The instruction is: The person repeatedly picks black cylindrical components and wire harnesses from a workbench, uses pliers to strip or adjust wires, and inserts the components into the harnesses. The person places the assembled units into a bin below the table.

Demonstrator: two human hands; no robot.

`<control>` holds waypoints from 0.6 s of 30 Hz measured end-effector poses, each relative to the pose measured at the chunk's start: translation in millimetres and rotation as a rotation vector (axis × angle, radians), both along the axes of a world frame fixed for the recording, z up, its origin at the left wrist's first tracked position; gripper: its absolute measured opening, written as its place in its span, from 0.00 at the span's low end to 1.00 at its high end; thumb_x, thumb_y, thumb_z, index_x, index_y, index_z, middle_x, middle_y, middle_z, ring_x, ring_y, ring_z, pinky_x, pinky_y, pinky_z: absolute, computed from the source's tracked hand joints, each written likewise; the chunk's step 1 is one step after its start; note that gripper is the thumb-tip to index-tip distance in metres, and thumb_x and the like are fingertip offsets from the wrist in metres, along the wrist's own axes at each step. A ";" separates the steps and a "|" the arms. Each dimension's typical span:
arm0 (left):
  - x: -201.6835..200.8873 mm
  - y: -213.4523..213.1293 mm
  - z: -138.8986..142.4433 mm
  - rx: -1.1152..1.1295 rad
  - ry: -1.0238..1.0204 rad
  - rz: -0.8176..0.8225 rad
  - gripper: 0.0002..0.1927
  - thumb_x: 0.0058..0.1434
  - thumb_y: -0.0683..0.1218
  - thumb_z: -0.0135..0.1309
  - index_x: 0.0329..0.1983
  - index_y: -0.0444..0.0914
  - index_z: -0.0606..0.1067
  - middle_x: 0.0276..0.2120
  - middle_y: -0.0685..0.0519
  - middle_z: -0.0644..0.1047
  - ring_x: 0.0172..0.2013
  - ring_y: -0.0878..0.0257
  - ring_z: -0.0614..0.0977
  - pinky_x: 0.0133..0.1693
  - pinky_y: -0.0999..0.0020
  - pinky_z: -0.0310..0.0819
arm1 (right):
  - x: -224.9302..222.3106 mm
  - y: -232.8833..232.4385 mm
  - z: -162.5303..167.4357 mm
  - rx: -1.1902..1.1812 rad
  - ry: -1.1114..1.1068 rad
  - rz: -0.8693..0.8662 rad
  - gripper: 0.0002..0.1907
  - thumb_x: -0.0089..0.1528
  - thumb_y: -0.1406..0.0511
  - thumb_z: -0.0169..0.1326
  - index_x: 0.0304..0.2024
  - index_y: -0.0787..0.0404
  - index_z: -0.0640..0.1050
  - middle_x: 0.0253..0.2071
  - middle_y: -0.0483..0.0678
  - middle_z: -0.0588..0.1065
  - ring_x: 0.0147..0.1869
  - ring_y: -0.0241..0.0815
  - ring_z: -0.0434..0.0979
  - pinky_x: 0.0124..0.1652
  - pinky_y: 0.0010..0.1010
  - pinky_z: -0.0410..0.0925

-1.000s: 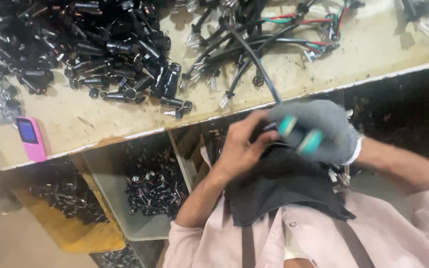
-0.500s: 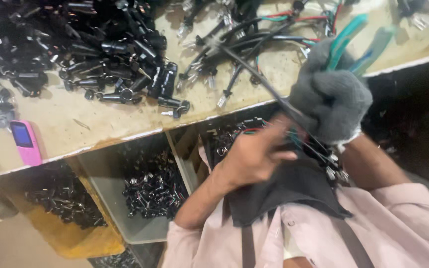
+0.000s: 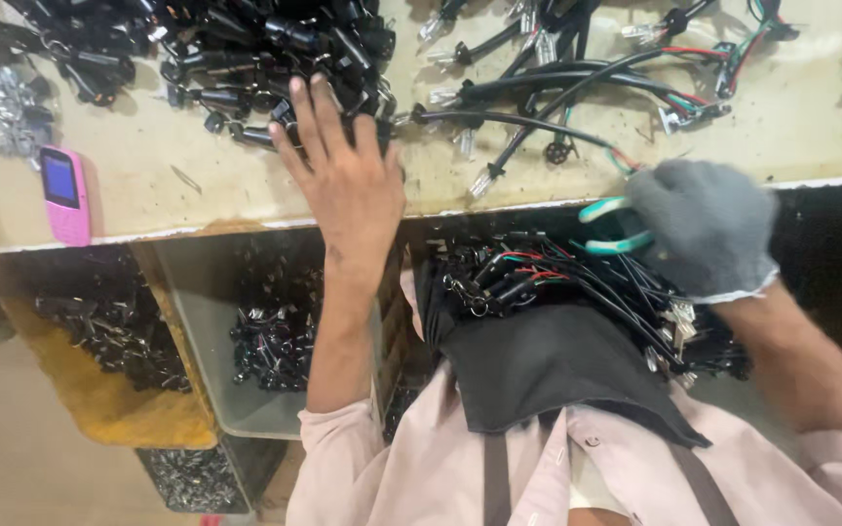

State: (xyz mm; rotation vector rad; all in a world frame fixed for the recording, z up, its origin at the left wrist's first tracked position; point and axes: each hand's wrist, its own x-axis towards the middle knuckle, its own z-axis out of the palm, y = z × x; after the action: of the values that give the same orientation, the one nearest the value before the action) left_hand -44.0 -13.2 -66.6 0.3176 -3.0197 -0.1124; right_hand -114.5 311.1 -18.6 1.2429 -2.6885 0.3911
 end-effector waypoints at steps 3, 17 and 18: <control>-7.6 -10.1 -8.8 -0.044 0.076 -0.076 0.16 0.66 0.51 0.62 0.49 0.36 0.76 0.73 0.36 0.60 0.75 0.43 0.53 0.72 0.34 0.37 | 7.7 8.1 -25.7 -0.047 -0.120 -0.001 0.13 0.53 0.61 0.62 0.39 0.57 0.79 0.31 0.52 0.75 0.30 0.49 0.76 0.27 0.38 0.68; 22.5 93.9 31.1 2.113 -0.116 -0.077 0.18 0.65 0.47 0.60 0.57 0.40 0.74 0.34 0.58 0.75 0.33 0.73 0.77 0.38 0.79 0.74 | -0.3 -8.9 -2.6 -0.564 -0.697 -0.213 0.07 0.61 0.71 0.59 0.39 0.60 0.74 0.35 0.50 0.77 0.37 0.47 0.80 0.36 0.36 0.73; 27.9 96.2 28.3 2.179 -0.226 -0.056 0.16 0.68 0.47 0.56 0.58 0.39 0.77 0.31 0.58 0.76 0.30 0.75 0.77 0.37 0.80 0.73 | 13.1 -5.3 -4.6 -0.506 -0.633 -0.200 0.08 0.57 0.73 0.61 0.36 0.59 0.75 0.34 0.51 0.77 0.35 0.48 0.79 0.35 0.37 0.71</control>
State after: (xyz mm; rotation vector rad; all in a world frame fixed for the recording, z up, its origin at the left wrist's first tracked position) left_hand -16.1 83.1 -38.3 0.2597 -1.5030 -3.1101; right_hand -101.4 305.8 -23.1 0.7776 -2.8438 1.5339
